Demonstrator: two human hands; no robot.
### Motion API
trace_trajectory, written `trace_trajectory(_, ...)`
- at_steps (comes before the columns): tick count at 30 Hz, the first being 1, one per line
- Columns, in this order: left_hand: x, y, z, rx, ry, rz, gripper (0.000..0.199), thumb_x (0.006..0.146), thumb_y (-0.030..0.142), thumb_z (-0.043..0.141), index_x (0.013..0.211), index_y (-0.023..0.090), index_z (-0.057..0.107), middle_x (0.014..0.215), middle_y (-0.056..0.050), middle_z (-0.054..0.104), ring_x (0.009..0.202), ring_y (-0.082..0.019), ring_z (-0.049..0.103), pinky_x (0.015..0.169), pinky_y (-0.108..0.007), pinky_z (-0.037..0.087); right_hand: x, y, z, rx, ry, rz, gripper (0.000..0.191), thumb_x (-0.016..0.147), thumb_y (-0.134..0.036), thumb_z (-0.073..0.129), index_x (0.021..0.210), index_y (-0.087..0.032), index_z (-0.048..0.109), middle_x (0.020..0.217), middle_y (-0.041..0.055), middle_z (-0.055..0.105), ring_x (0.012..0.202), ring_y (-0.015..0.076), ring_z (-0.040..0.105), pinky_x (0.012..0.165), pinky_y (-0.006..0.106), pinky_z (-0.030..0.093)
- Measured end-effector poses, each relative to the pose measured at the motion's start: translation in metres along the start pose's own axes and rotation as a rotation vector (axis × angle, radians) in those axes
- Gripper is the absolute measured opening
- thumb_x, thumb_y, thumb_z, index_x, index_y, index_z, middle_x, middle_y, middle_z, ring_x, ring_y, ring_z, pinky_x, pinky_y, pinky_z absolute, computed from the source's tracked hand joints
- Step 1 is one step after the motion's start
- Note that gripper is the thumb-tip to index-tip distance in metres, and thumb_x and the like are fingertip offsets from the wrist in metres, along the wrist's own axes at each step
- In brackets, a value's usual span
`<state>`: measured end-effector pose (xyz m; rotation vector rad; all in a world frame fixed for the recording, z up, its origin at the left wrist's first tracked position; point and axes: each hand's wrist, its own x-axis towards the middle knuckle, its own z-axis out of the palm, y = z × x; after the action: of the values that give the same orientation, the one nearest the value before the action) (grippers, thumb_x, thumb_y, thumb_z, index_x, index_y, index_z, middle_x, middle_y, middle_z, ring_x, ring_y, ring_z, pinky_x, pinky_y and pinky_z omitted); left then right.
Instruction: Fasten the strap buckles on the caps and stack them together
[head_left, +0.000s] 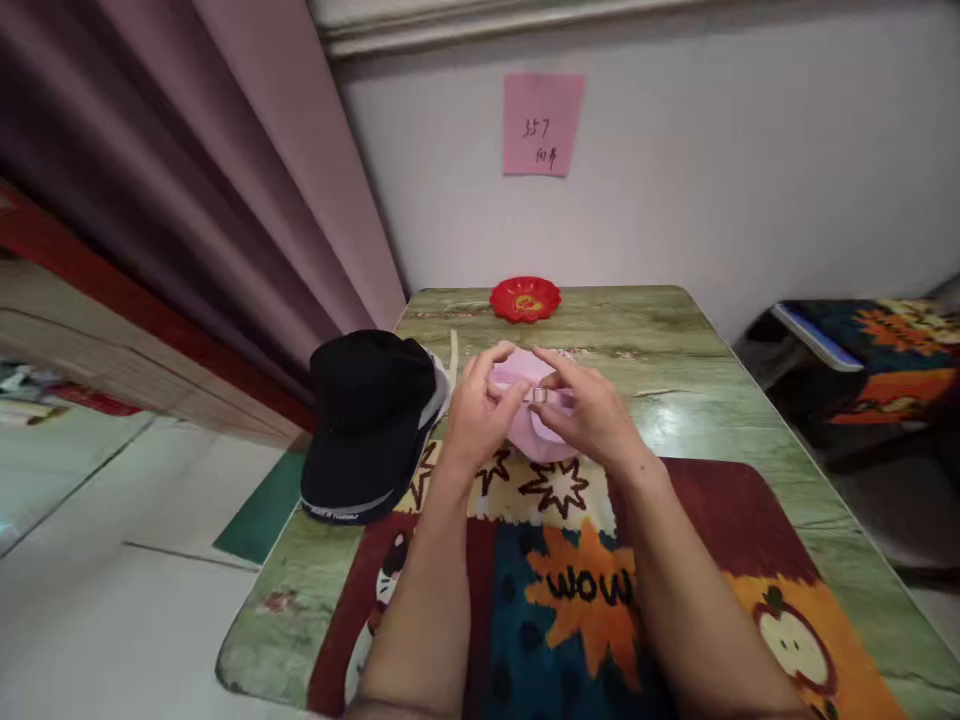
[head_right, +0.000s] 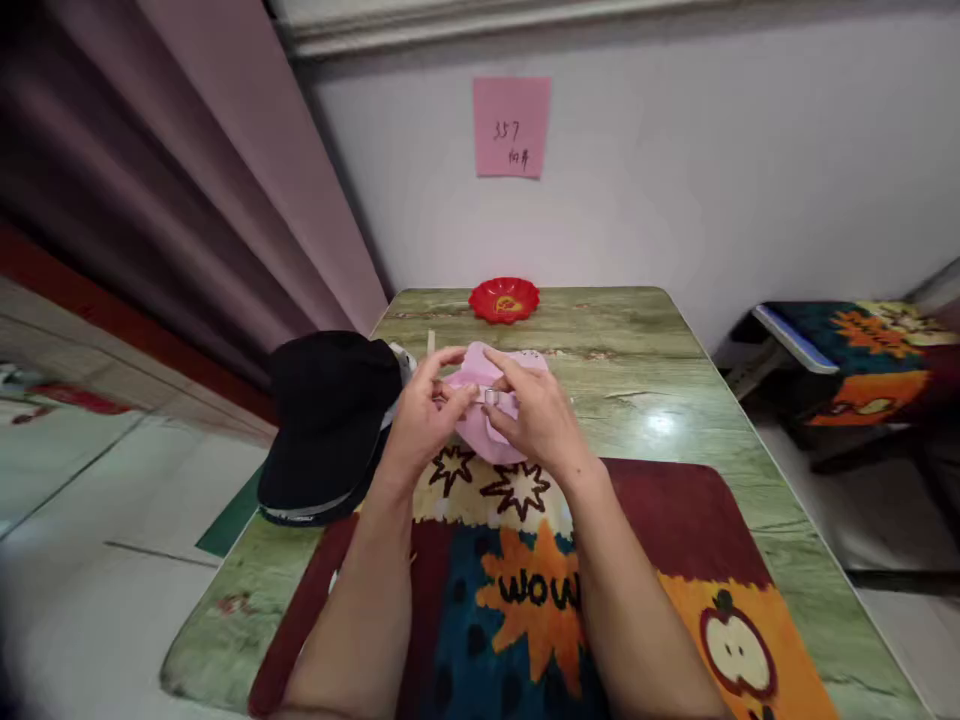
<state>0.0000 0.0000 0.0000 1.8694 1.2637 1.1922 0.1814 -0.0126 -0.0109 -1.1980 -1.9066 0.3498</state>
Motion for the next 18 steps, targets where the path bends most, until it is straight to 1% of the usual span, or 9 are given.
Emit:
trace_trajectory(2, 0.000, 0.001, 0.001, 0.010, -0.119, 0.017, 0.036, 0.091, 0.032, 0.062, 0.124, 0.022, 0.066, 0.124, -0.007, 0.067, 0.080, -0.014, 0.064, 0.075, -0.027, 0.053, 0.000, -0.001, -0.001, 0.016, -0.001, 0.003, 0.065, 0.085, -0.022, 0.065, 0.147, -0.028, 0.050, 0.100, 0.0026, 0.075, 0.094, 0.0221, 0.066, 0.090, 0.037, 0.051)
trace_trajectory(4, -0.001, 0.001, 0.002, 0.003, -0.191, 0.017, 0.028, 0.091, 0.032, 0.061, 0.114, 0.021, 0.071, 0.114, -0.007, 0.070, 0.085, -0.017, 0.066, 0.076, -0.027, 0.053, 0.000, -0.002, -0.003, 0.050, -0.023, 0.019, 0.065, 0.085, -0.022, 0.065, 0.147, -0.029, 0.050, 0.102, 0.0025, 0.076, 0.095, 0.0222, 0.067, 0.089, 0.037, 0.051)
trace_trajectory(6, 0.000, 0.000, 0.002, -0.022, -0.208, 0.001, 0.022, 0.090, 0.032, 0.061, 0.105, 0.020, 0.074, 0.105, -0.006, 0.071, 0.085, -0.017, 0.065, 0.075, -0.027, 0.052, 0.000, -0.002, -0.007, 0.109, -0.067, 0.047, 0.064, 0.084, -0.021, 0.064, 0.146, -0.028, 0.051, 0.104, 0.0030, 0.076, 0.095, 0.0219, 0.068, 0.087, 0.036, 0.051)
trace_trajectory(8, 0.000, -0.002, 0.001, -0.066, -0.196, -0.033, 0.019, 0.089, 0.032, 0.063, 0.099, 0.020, 0.074, 0.100, -0.005, 0.071, 0.080, -0.016, 0.064, 0.072, -0.026, 0.051, 0.000, -0.003, -0.012, 0.162, -0.124, 0.090, 0.058, 0.084, -0.024, 0.066, 0.141, -0.025, 0.056, 0.105, 0.0043, 0.076, 0.090, 0.0209, 0.068, 0.082, 0.034, 0.051)
trace_trajectory(10, 0.000, -0.003, 0.000, -0.125, -0.181, -0.071, 0.017, 0.087, 0.033, 0.065, 0.092, 0.019, 0.073, 0.093, -0.004, 0.069, 0.074, -0.014, 0.062, 0.067, -0.025, 0.049, 0.000, -0.003, -0.018, 0.188, -0.163, 0.154, 0.044, 0.086, -0.029, 0.065, 0.130, -0.022, 0.066, 0.102, 0.0052, 0.076, 0.083, 0.0197, 0.068, 0.077, 0.032, 0.050)
trace_trajectory(12, 0.000, -0.004, -0.001, -0.201, -0.180, -0.110, 0.016, 0.086, 0.034, 0.067, 0.088, 0.018, 0.070, 0.083, -0.002, 0.067, 0.067, -0.012, 0.058, 0.062, -0.024, 0.046, 0.000, -0.002, -0.021, 0.174, -0.187, 0.224, 0.028, 0.089, -0.034, 0.062, 0.112, -0.021, 0.074, 0.091, 0.0042, 0.076, 0.075, 0.0185, 0.065, 0.070, 0.030, 0.046)
trace_trajectory(13, 0.000, -0.004, -0.001, -0.244, -0.190, -0.129, 0.017, 0.085, 0.034, 0.067, 0.087, 0.018, 0.069, 0.078, 0.000, 0.064, 0.063, -0.011, 0.055, 0.059, -0.023, 0.044, 0.000, -0.002, -0.022, 0.161, -0.197, 0.248, 0.024, 0.090, -0.035, 0.060, 0.103, -0.021, 0.076, 0.084, 0.0031, 0.075, 0.071, 0.0178, 0.063, 0.067, 0.029, 0.044)
trace_trajectory(15, -0.001, -0.003, -0.002, -0.326, -0.219, -0.165, 0.018, 0.085, 0.035, 0.066, 0.087, 0.017, 0.068, 0.071, 0.002, 0.060, 0.058, -0.010, 0.051, 0.055, -0.022, 0.041, 0.000, -0.001, -0.023, 0.139, -0.203, 0.268, 0.023, 0.091, -0.036, 0.059, 0.090, -0.021, 0.076, 0.073, 0.0009, 0.070, 0.065, 0.0160, 0.057, 0.063, 0.029, 0.039)
trace_trajectory(18, -0.001, -0.004, -0.001, -0.386, -0.220, -0.204, 0.019, 0.085, 0.036, 0.066, 0.087, 0.017, 0.066, 0.065, 0.004, 0.055, 0.054, -0.009, 0.047, 0.053, -0.021, 0.039, 0.001, -0.002, -0.021, 0.128, -0.168, 0.276, 0.023, 0.090, -0.036, 0.058, 0.081, -0.020, 0.072, 0.063, -0.0015, 0.061, 0.058, 0.0135, 0.048, 0.058, 0.028, 0.033)
